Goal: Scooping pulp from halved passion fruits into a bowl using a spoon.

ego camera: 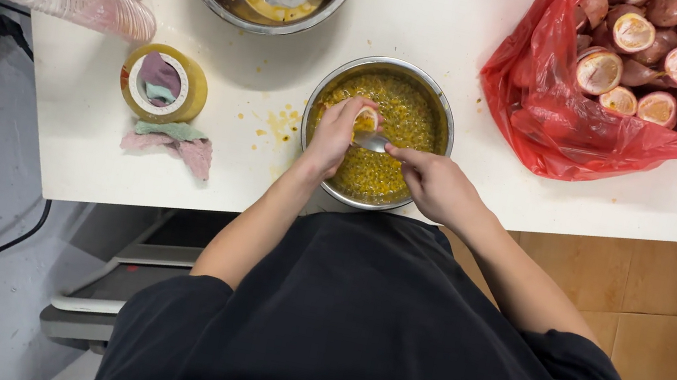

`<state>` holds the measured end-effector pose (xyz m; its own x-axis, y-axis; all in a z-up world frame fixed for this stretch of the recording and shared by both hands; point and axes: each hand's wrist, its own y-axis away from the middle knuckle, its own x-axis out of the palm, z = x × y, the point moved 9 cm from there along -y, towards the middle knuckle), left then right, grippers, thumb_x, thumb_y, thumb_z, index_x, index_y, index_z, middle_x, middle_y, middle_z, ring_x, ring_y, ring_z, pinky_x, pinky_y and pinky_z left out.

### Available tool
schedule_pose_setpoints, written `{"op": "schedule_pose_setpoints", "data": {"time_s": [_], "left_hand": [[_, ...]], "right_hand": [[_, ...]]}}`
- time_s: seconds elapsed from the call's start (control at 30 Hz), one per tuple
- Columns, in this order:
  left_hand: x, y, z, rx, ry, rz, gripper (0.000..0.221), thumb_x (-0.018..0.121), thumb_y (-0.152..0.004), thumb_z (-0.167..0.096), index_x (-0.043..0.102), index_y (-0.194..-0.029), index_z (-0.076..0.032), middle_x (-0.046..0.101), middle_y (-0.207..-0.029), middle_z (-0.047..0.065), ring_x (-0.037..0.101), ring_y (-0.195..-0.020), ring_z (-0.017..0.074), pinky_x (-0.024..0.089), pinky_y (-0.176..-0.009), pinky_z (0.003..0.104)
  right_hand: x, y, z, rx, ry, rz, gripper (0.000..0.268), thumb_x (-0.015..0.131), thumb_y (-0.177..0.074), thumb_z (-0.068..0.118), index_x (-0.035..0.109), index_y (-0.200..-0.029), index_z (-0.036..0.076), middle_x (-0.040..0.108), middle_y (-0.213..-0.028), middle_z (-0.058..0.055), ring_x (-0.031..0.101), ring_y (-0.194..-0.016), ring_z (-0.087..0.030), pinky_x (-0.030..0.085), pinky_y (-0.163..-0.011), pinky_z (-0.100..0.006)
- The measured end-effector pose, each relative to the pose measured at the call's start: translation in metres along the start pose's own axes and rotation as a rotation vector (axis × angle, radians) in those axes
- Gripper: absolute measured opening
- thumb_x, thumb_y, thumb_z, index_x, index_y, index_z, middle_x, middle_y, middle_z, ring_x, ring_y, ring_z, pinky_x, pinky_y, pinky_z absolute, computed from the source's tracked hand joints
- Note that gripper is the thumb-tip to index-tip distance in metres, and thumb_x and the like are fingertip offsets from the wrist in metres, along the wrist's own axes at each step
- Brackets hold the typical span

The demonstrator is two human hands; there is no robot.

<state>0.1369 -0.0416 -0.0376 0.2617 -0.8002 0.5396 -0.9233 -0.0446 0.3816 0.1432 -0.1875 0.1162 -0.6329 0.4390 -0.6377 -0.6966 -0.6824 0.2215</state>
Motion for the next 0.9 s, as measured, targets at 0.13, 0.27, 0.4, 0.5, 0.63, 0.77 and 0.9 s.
{"op": "schedule_pose_setpoints", "data": {"time_s": [0.13, 0.27, 0.4, 0.5, 0.63, 0.77, 0.9], "left_hand": [[-0.003, 0.003, -0.003, 0.035, -0.197, -0.030, 0.027, 0.047, -0.108, -0.024, 0.066, -0.113, -0.005, 0.070, -0.101, 0.008, 0.065, -0.090, 0.0142, 0.051, -0.075, 0.030], [0.003, 0.005, -0.005, 0.067, -0.330, -0.037, 0.031, 0.045, -0.108, -0.024, 0.066, -0.116, -0.002, 0.068, -0.106, 0.005, 0.061, -0.093, 0.0110, 0.047, -0.074, 0.030], [0.003, -0.002, -0.005, 0.184, -0.328, 0.000, 0.031, 0.044, -0.110, -0.024, 0.065, -0.116, -0.002, 0.071, -0.104, 0.007, 0.067, -0.097, 0.0131, 0.053, -0.087, 0.030], [0.002, -0.007, -0.006, 0.192, -0.318, 0.030, 0.031, 0.043, -0.111, -0.024, 0.064, -0.117, -0.001, 0.071, -0.104, 0.008, 0.066, -0.098, 0.0139, 0.053, -0.091, 0.030], [0.013, -0.011, -0.008, 0.293, -0.416, 0.179, 0.027, 0.044, -0.113, -0.020, 0.062, -0.118, -0.001, 0.069, -0.105, 0.008, 0.065, -0.099, 0.0145, 0.053, -0.092, 0.031], [0.041, 0.008, -0.037, 0.446, -0.779, 0.328, 0.025, 0.051, -0.108, -0.022, 0.063, -0.119, -0.003, 0.069, -0.109, 0.007, 0.068, -0.102, 0.0177, 0.055, -0.091, 0.032], [0.033, 0.004, -0.020, 0.395, -0.789, 0.314, 0.027, 0.051, -0.108, -0.025, 0.063, -0.121, -0.005, 0.068, -0.111, 0.008, 0.067, -0.103, 0.0206, 0.053, -0.091, 0.032]], "right_hand": [[-0.006, 0.006, 0.002, 0.015, 0.040, -0.001, 0.038, 0.057, -0.096, 0.008, 0.069, -0.131, 0.014, 0.072, -0.090, -0.018, 0.068, -0.071, -0.033, 0.054, -0.068, -0.042], [-0.019, 0.000, 0.014, 0.004, 0.145, -0.106, 0.036, 0.058, -0.096, 0.008, 0.070, -0.130, 0.013, 0.071, -0.090, -0.019, 0.068, -0.078, -0.037, 0.054, -0.070, -0.044], [0.000, -0.005, -0.015, -0.074, 0.086, -0.162, 0.033, 0.058, -0.099, 0.009, 0.071, -0.130, 0.011, 0.071, -0.094, -0.018, 0.068, -0.080, -0.033, 0.054, -0.072, -0.041], [0.024, -0.010, -0.059, 0.053, -0.201, -0.049, 0.033, 0.056, -0.105, 0.012, 0.067, -0.136, 0.010, 0.065, -0.074, -0.008, 0.057, -0.063, -0.018, 0.051, -0.062, -0.033], [0.057, 0.004, -0.104, 0.529, -0.902, 0.214, 0.040, 0.055, -0.101, 0.014, 0.063, -0.140, 0.014, 0.042, -0.063, 0.006, 0.032, -0.048, -0.004, 0.027, -0.042, -0.022], [0.067, 0.023, -0.113, 0.717, -1.155, 0.310, 0.042, 0.054, -0.099, 0.012, 0.061, -0.140, 0.018, 0.042, -0.061, 0.010, 0.030, -0.045, -0.001, 0.021, -0.037, -0.019], [0.046, 0.017, -0.113, 0.460, -0.705, 0.141, 0.040, 0.055, -0.101, 0.010, 0.065, -0.140, 0.013, 0.048, -0.066, 0.007, 0.037, -0.052, -0.004, 0.031, -0.047, -0.022]]}}
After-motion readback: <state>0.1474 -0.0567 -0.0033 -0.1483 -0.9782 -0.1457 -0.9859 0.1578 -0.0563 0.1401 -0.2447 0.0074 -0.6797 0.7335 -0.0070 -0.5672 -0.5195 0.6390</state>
